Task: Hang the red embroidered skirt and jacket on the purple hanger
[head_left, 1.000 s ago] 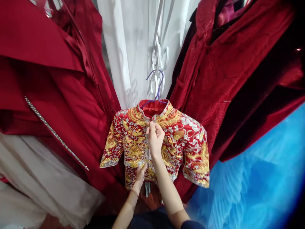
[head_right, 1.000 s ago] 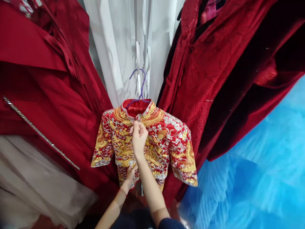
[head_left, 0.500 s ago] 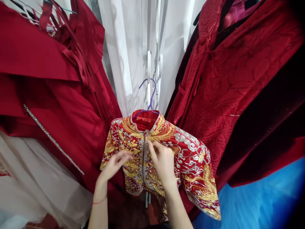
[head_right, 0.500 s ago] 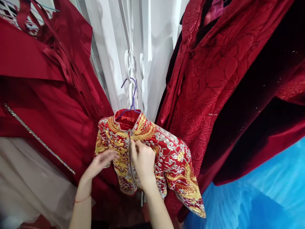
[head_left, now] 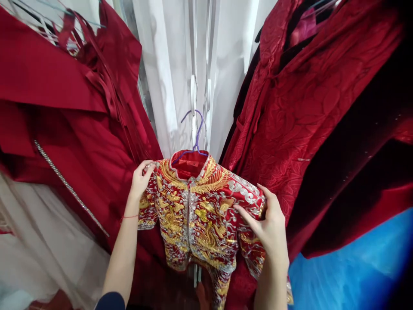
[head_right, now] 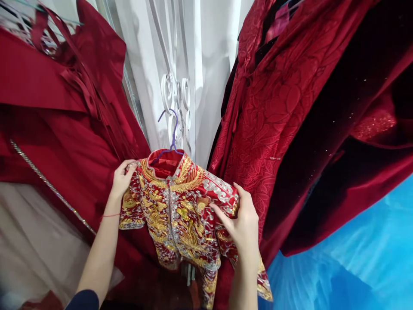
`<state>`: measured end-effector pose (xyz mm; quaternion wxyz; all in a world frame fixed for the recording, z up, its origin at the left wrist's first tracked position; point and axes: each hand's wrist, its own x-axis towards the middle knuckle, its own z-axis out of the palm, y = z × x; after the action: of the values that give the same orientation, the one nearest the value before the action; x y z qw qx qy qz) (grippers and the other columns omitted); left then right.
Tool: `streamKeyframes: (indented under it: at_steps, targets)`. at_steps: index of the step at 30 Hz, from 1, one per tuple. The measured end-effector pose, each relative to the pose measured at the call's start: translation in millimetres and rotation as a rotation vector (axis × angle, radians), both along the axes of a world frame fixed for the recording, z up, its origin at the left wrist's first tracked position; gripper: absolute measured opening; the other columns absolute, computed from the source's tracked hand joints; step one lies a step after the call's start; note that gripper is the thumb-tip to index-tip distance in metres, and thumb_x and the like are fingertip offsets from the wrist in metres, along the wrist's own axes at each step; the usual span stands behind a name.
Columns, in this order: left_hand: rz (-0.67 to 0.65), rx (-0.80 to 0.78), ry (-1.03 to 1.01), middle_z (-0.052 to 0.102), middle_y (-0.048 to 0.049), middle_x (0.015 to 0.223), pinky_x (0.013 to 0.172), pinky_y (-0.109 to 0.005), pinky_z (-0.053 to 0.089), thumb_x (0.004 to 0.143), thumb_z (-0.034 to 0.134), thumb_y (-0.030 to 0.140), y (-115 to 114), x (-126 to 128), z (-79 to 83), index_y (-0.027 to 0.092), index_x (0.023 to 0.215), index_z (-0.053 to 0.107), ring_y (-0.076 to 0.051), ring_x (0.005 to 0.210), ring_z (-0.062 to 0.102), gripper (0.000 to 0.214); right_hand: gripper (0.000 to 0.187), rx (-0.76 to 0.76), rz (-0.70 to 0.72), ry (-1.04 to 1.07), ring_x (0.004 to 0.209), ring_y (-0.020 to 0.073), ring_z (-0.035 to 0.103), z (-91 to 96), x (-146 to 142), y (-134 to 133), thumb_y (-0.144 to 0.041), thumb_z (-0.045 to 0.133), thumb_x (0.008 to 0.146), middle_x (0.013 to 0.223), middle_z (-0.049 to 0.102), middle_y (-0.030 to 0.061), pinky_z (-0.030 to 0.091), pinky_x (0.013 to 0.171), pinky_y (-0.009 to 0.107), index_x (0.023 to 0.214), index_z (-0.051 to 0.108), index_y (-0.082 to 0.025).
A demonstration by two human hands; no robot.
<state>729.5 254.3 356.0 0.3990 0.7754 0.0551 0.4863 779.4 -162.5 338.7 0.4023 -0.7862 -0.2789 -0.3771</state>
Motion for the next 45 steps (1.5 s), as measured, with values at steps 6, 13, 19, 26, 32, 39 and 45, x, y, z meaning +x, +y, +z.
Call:
streamKeyframes:
  at_steps: [6, 13, 19, 26, 32, 39, 45]
  targets:
    - [0.235, 0.204, -0.245, 0.069, -0.0034, 0.082, 0.078, -0.027, 0.049, 0.087, 0.065, 0.047, -16, -18, 22.4, 0.017, 0.087, 0.068, -0.015, 0.077, 0.062, 0.030, 0.036, 0.191, 0.050, 0.068, 0.070, 0.0174, 0.063, -10.6, 40, 4, -0.050, 0.066, 0.086, 0.085, 0.070, 0.0035, 0.051, 0.069, 0.028, 0.103, 0.069, -0.018]
    - [0.196, 0.211, -0.118, 0.071, -0.0037, 0.089, 0.082, -0.027, 0.050, 0.085, 0.067, 0.049, -14, -33, 47.6, 0.017, 0.093, 0.071, -0.016, 0.081, 0.064, 0.033, 0.039, 0.291, 0.221, 0.442, 0.064, 0.0149, 0.054, -1.7, 71, 14, -0.055, 0.063, 0.083, 0.070, 0.063, 0.0014, 0.044, 0.061, 0.026, 0.078, 0.066, -0.016]
    - [-0.034, 0.028, 0.096, 0.072, -0.0052, 0.091, 0.075, -0.027, 0.052, 0.076, 0.068, 0.064, 13, -35, 8.8, 0.016, 0.099, 0.069, -0.018, 0.079, 0.065, 0.053, 0.037, 0.385, 0.205, 0.379, 0.082, 0.0172, 0.058, -28.9, 54, 15, -0.050, 0.068, 0.081, 0.095, 0.066, 0.0031, 0.047, 0.079, 0.030, 0.102, 0.063, -0.019]
    - [0.345, 0.152, -0.120, 0.066, -0.0008, 0.069, 0.065, -0.024, 0.045, 0.072, 0.074, 0.062, -4, -42, 6.3, 0.017, 0.085, 0.069, -0.013, 0.061, 0.055, 0.047, 0.041, 0.418, 0.111, 0.358, 0.061, 0.0135, 0.046, -20.0, 45, 4, -0.056, 0.060, 0.084, 0.066, 0.055, 0.0000, 0.039, 0.058, 0.027, 0.073, 0.062, -0.017]
    - [0.136, 0.220, 0.137, 0.067, 0.0004, 0.078, 0.065, -0.022, 0.043, 0.075, 0.074, 0.052, -4, -48, 10.0, 0.020, 0.098, 0.068, -0.013, 0.064, 0.057, 0.040, 0.042, 0.146, 0.050, 0.321, 0.077, 0.0186, 0.057, -1.5, 34, 1, -0.058, 0.057, 0.089, 0.089, 0.067, 0.0044, 0.045, 0.072, 0.031, 0.105, 0.062, -0.019]
    - [0.359, 0.216, 0.160, 0.045, 0.0065, 0.053, 0.055, -0.023, 0.029, 0.074, 0.075, 0.055, -19, -49, 6.0, 0.020, 0.069, 0.057, -0.009, 0.051, 0.040, 0.040, 0.046, 0.199, -0.043, 0.248, 0.059, 0.0124, 0.042, 8.8, 48, 16, -0.065, 0.054, 0.088, 0.064, 0.048, -0.0035, 0.037, 0.059, 0.025, 0.077, 0.056, -0.020]
    - [0.247, 0.317, 0.129, 0.072, -0.0038, 0.093, 0.073, -0.026, 0.045, 0.081, 0.068, 0.054, -28, -49, 12.1, 0.021, 0.101, 0.066, -0.019, 0.081, 0.065, 0.039, 0.044, 0.099, -0.099, 0.169, 0.077, 0.0191, 0.057, 14.2, 41, 22, -0.059, 0.050, 0.093, 0.088, 0.066, 0.0057, 0.046, 0.074, 0.032, 0.101, 0.063, -0.018]
